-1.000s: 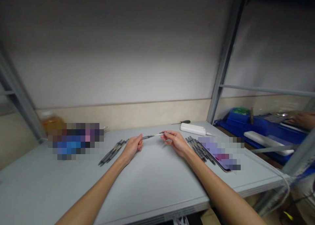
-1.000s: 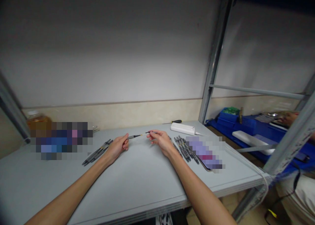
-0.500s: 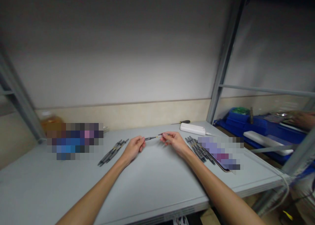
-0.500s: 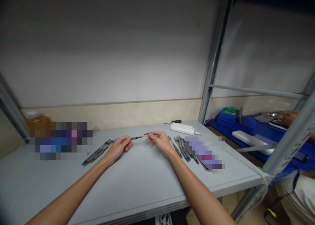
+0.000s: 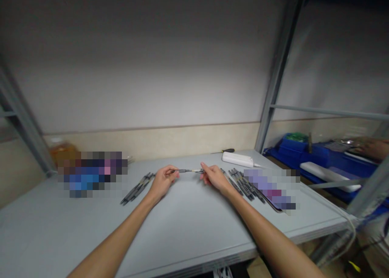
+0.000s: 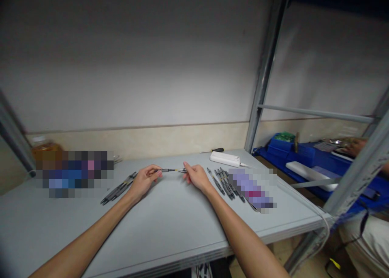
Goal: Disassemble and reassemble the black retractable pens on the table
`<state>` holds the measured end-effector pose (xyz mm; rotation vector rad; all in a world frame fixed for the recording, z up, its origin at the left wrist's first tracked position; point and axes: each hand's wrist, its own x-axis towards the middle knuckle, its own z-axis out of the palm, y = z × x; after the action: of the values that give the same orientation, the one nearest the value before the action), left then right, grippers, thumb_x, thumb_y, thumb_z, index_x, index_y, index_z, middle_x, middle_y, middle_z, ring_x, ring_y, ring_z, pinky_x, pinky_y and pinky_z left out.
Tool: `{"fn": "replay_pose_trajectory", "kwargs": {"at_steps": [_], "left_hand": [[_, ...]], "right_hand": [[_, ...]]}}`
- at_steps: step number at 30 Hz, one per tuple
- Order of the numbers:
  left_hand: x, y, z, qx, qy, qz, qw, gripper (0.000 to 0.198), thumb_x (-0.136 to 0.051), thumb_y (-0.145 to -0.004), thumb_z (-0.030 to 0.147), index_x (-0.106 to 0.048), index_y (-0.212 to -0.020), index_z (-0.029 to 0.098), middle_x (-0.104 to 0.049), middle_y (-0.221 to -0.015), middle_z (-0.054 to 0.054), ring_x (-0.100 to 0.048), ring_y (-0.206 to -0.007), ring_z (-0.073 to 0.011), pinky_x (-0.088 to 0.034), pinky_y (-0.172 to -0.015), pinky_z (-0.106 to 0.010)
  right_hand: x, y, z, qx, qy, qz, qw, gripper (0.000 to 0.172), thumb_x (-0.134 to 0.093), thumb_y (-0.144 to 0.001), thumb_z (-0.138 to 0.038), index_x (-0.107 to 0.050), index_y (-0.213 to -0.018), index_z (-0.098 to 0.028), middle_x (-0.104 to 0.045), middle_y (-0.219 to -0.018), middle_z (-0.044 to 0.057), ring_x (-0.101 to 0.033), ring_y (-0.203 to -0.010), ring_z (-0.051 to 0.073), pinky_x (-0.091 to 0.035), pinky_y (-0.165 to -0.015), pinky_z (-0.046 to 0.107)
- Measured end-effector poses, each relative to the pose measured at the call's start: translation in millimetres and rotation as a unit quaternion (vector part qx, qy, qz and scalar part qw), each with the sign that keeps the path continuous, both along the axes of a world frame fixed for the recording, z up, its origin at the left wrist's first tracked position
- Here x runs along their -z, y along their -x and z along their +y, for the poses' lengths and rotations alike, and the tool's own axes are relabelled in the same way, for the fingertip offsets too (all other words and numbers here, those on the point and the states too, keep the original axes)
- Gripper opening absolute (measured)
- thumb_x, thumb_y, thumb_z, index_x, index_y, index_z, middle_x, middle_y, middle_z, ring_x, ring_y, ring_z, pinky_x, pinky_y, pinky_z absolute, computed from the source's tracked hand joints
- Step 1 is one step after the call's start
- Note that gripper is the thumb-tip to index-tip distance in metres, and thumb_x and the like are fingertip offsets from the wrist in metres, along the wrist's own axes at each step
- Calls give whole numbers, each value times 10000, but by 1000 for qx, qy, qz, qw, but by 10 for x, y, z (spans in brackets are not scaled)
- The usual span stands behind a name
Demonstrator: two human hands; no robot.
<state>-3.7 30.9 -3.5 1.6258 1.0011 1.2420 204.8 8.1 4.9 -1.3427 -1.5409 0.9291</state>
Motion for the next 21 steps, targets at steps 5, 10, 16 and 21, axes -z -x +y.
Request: {"fn": "replay_pose_trajectory", "kwargs": {"at_steps": [5, 10, 16, 21], "left_hand": [[-19, 22, 12, -24, 12, -23, 999, 319, -648, -615, 421, -587, -729, 129, -584, -569, -1, -446, -473, -83, -317, -474, -204], [-29, 29, 0, -13, 25, -16, 999, 333, -643, -613, 433, -583, -736, 130, -582, -569, 0, -443, -476, -86, -317, -486, -211], [-46, -2, -23, -5, 35, -13, 999, 363, -652, -591, 457, -584, -742, 134, -575, -570, 3, -444, -479, -89, -314, -484, -212], [-4, 33, 25, -23, 32, -16, 999, 332, -645, -617, 436, -586, -713, 124, -576, -561, -2, -439, -465, -81, -314, -470, -209]], "right_hand": [[-5, -9, 12, -17, -65, 75, 995, 382, -631, -649, -421, -588, -926, -161, -573, -610, -11, -496, -516, 106, -368, -423, 188], [3, -17, 12, -45, -67, 51, 995, 328, -544, -727, -453, -602, -680, -134, -541, -502, -9, -439, -432, 83, -353, -441, 200], [-21, -9, -17, -16, -16, -13, 1000, 565, -356, -810, -570, -559, -510, -137, -453, -360, -14, -361, -336, 68, -288, -400, 204], [-10, -12, 2, -23, -68, 48, 996, 376, -599, -687, -471, -605, -894, -157, -569, -570, -15, -451, -444, 91, -324, -399, 189]]}}
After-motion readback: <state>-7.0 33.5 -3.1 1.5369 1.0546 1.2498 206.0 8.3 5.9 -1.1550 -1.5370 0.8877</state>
